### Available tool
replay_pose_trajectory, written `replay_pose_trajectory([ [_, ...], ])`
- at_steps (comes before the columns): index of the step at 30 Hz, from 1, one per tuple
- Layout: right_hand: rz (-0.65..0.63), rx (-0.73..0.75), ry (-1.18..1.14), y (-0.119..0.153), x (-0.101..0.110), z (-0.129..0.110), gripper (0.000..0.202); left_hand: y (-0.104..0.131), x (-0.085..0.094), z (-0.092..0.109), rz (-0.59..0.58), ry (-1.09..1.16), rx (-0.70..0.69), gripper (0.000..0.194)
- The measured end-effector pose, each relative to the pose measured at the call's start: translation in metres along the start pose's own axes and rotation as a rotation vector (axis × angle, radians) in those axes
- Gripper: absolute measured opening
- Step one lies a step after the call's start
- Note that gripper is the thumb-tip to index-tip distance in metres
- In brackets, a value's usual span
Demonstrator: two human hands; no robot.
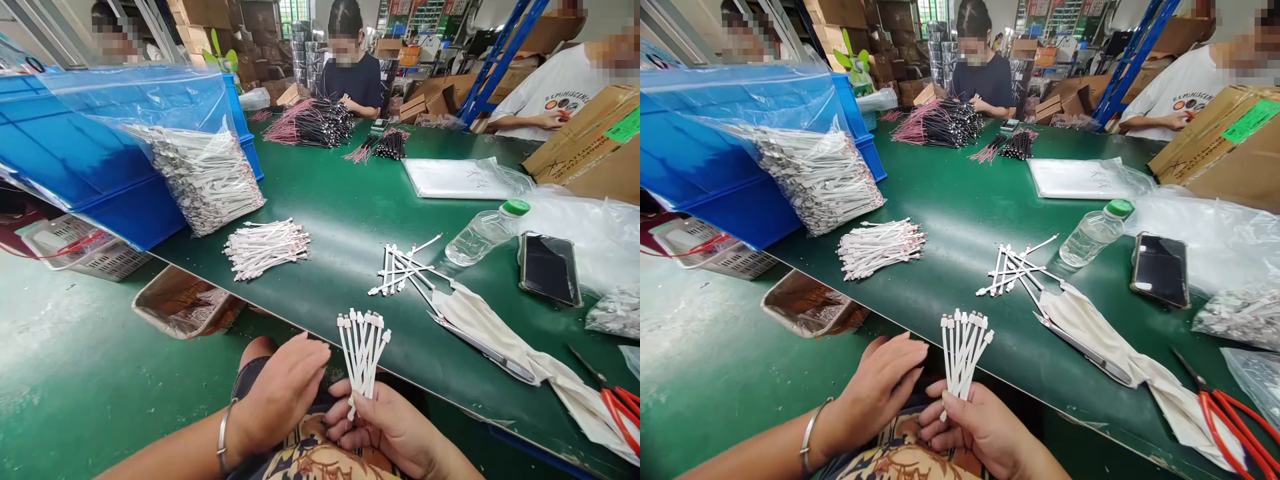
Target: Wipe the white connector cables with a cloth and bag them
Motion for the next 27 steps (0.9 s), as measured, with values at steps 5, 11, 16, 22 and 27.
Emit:
replay_pose_trajectory([
  [5,0.062,0.012,0.007,-0.003,0.003,-0.006,0.036,0.007,-0.044,-0.035,-0.102,0.704,0.611,0.027],
  [11,0.073,0.009,0.001,-0.002,-0.002,0.003,0.037,-0.003,-0.113,-0.013,-0.189,1.402,0.904,0.046],
  [16,0.037,0.011,-0.036,0.000,0.001,0.015,0.039,-0.003,-0.113,-0.026,-0.045,1.299,0.973,0.046],
  [22,0.012,0.002,0.018,0.001,0.001,0.014,0.041,-0.005,-0.106,-0.023,0.002,1.285,0.933,0.044],
  [27,0.042,-0.025,0.068,0.000,0.001,0.017,0.041,-0.002,-0.116,-0.016,-0.039,1.432,1.009,0.040],
])
Point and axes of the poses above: each hand's wrist, its own y-axis away from the middle knuckle, its own x-axis out of the back of the hand, z = x × y, the point moved 10 cm from there along -y, towards the middle knuckle, and after that the axes turned 3 degrees about y, right-handed, at the moved point
